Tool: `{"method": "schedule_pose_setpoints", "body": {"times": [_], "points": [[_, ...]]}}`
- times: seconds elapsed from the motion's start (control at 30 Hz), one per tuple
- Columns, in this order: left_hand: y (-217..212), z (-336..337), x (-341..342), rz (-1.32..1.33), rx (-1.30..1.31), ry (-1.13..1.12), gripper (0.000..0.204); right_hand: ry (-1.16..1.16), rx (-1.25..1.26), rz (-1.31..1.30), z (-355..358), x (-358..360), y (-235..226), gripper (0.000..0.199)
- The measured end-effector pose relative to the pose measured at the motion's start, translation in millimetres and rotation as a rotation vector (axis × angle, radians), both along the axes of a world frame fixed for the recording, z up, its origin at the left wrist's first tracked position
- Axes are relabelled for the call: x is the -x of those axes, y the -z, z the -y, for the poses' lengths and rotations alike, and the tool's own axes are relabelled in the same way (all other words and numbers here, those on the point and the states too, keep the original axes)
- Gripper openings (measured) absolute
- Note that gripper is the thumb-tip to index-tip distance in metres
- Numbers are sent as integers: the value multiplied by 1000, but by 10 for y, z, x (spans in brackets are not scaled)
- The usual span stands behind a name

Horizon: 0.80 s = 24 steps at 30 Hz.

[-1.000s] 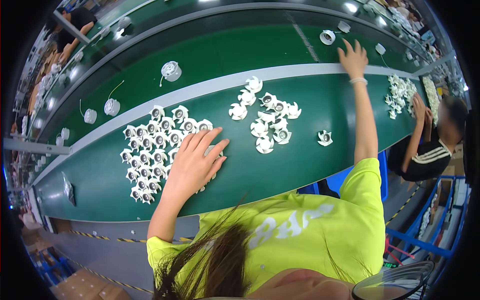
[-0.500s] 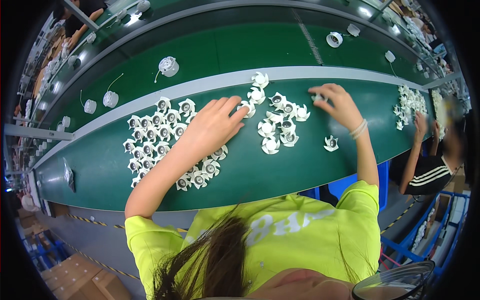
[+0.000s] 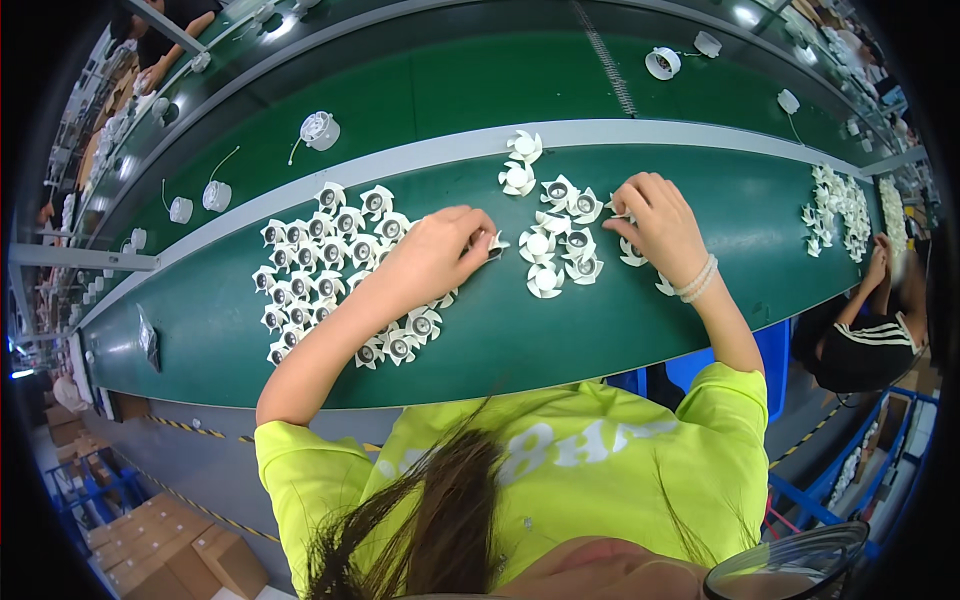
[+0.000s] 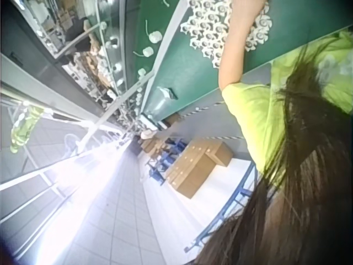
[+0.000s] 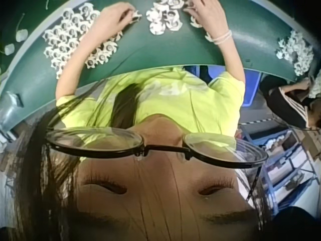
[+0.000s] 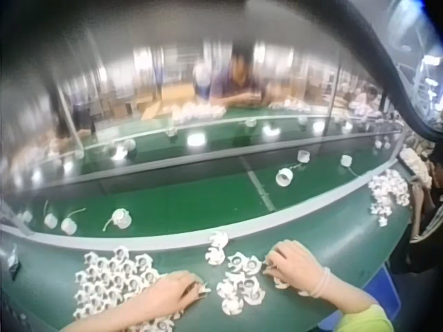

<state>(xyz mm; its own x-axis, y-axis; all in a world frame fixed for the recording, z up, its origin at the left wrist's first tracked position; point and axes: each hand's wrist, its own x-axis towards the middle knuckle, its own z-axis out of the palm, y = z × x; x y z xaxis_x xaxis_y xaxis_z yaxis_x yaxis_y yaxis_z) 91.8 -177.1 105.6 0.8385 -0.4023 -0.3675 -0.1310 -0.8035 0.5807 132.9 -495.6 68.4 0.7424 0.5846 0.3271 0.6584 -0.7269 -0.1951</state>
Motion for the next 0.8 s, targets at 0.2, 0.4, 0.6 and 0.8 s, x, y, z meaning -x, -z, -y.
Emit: {"method": "schedule_pose_setpoints", "body": {"times": [0.2, 0.4, 0.6, 0.8], "points": [[411, -24, -175, 693, 63, -12, 32, -62, -40, -40, -224, -132, -184, 18], [379, 176, -368, 654, 90, 41, 23, -174, -72, -92, -561, -474, -27, 23], [330, 148, -263, 543, 55, 60, 23, -219, -5, -269, -642, -762, 31, 30], [436, 47, -291, 553, -9, 59, 23, -346, -208, 118, -718, -909, 270, 30]]}}
